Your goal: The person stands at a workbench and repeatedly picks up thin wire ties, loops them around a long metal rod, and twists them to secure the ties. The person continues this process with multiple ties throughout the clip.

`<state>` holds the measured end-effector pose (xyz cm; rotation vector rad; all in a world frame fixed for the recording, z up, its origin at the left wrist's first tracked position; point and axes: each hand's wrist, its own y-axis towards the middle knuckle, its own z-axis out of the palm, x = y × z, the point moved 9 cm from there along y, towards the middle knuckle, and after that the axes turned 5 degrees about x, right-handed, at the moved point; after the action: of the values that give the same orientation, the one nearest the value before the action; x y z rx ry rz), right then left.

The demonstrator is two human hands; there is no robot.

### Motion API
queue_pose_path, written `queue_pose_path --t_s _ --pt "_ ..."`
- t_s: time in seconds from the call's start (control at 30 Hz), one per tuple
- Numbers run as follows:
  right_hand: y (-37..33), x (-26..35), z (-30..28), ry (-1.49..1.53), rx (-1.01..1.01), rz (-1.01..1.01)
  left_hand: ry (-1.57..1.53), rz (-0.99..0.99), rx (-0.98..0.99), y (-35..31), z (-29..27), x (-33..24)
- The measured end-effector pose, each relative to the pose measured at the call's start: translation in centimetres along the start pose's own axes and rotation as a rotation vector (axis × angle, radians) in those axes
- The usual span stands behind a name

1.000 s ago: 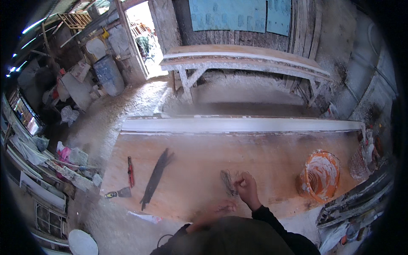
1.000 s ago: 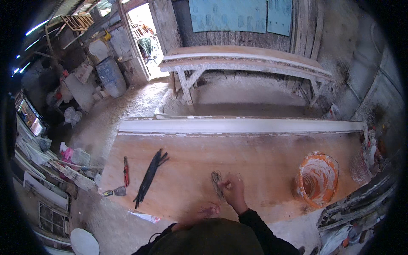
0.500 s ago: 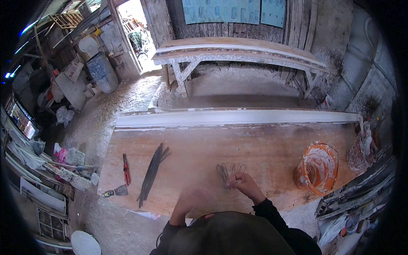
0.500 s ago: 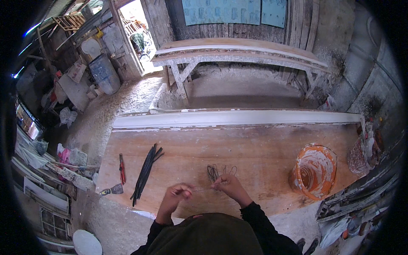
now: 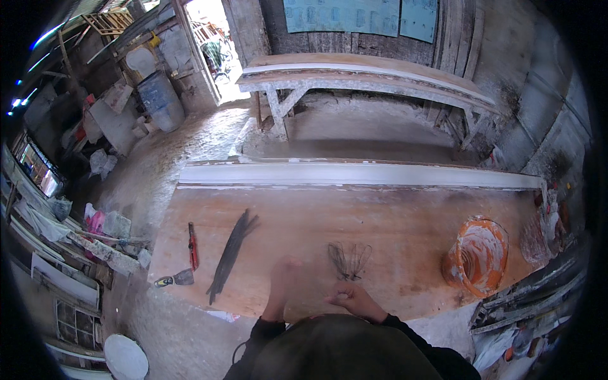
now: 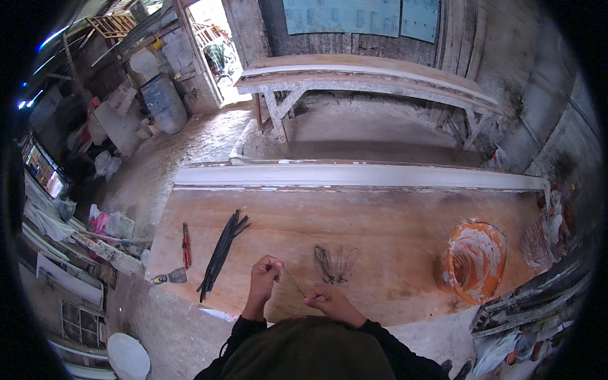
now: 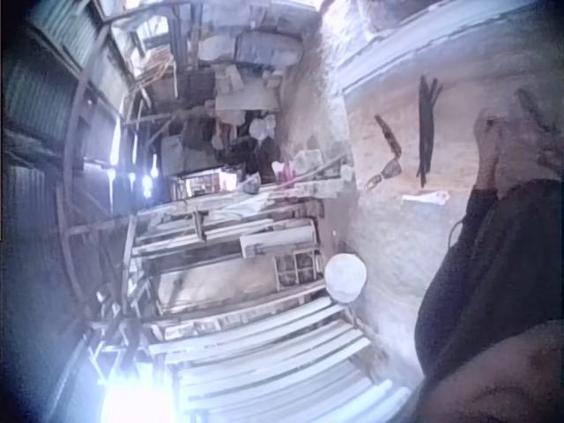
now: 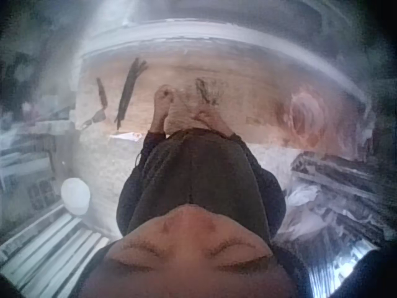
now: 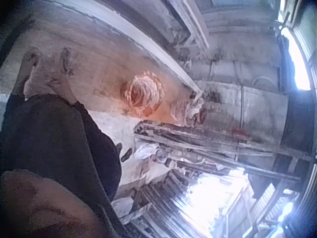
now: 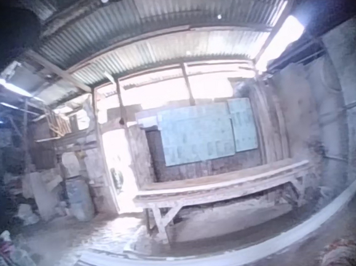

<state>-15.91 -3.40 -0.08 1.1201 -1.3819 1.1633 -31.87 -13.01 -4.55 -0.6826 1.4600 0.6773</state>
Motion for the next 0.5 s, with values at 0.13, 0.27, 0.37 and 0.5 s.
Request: queue_pose_path --t_s 0.13,0.27,0.37,0.5 --pt "-0.1 -0.5 -1.1 -0.103 -0.051 0.051 0.089 -0.018 0.069 -0.1 0.4 0.7" --pt "-0.2 -2.7 -4.2 -0.345 -0.316 0.074 0.426 0.021 0.062 0.4 -3.3 -0.8" --pt "-0.1 -6.2 -7.3 -0.426 -0.517 0.143 0.851 0.133 -0.336 0.2 -12.1 1.4" --pt "-1.3 -7.0 -9.8 -0.606 -0.703 0.254 1.199 -0.07 -0.522 -0.5 -17.5 -1.6"
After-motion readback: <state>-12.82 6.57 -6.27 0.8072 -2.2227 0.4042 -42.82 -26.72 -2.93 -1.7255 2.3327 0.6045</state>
